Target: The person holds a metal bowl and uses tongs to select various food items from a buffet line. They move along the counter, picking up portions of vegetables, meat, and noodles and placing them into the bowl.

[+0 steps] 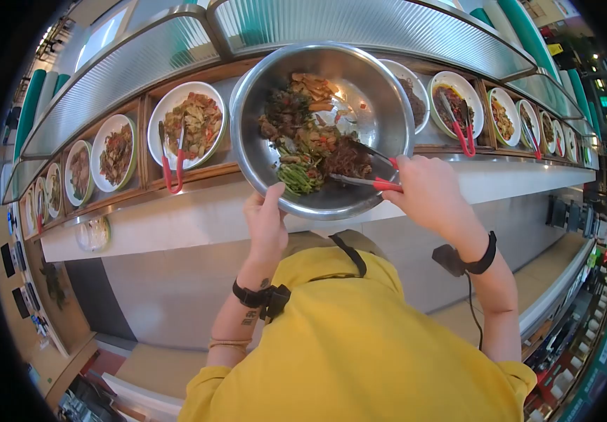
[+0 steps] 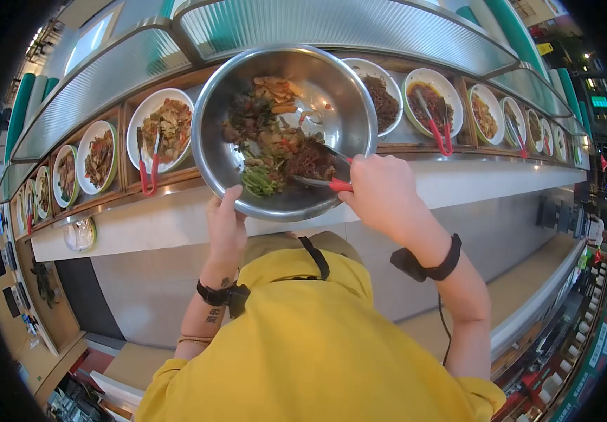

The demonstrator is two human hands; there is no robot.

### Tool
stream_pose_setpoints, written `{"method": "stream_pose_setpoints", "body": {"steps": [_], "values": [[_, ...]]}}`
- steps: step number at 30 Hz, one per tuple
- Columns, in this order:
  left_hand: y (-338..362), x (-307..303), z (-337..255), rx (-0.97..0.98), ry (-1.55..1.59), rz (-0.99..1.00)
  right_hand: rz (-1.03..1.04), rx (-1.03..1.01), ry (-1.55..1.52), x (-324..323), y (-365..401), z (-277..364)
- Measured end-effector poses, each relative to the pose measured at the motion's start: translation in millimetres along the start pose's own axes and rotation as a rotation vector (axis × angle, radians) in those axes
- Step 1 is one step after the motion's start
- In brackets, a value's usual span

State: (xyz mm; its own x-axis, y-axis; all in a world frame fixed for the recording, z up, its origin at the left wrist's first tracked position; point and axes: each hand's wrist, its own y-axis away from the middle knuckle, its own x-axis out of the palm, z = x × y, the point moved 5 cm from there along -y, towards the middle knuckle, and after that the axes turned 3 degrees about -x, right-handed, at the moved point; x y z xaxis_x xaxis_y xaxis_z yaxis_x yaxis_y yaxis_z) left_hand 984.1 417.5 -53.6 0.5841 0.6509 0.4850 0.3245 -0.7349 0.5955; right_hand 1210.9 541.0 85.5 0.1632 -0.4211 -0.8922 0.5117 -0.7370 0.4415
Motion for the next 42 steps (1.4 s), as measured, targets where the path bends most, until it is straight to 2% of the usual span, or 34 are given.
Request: {"method": "stream_pose_setpoints", "body": {"steps": [10, 16, 22, 25, 29, 31, 36, 42], "values": [[10, 19, 7, 0.111, -0.023, -0.097, 0.001, -0.184, 0.072, 3, -30, -30], [21, 29, 31, 0.122, -0.012, -0.23, 0.142, -0.39, 0.132, 15, -55, -69], [26, 30, 52, 0.16, -0.025, -0.258, 0.271, -0.613, -0.079, 26, -84, -117], [29, 36, 54, 0.173, -0.042, -0.285, 0.378, -0.616, -0.244, 31, -96, -132], [27, 36, 55, 0.189, -0.003, -0.313, 0.414, -0.666, -0.355, 32, -101, -146], [26, 34, 56, 0.172, 0.018, -0.328, 0.557, -0.471, -0.35, 26, -97, -154], [23, 28, 59, 0.102, 0.081, -0.295, 0.554, -0.417, -0.561, 6, -86, -167], [17, 11, 62, 0.077, 0.063, -0.369, 0.472, -0.441, -0.8, -39, -79, -186]]}}
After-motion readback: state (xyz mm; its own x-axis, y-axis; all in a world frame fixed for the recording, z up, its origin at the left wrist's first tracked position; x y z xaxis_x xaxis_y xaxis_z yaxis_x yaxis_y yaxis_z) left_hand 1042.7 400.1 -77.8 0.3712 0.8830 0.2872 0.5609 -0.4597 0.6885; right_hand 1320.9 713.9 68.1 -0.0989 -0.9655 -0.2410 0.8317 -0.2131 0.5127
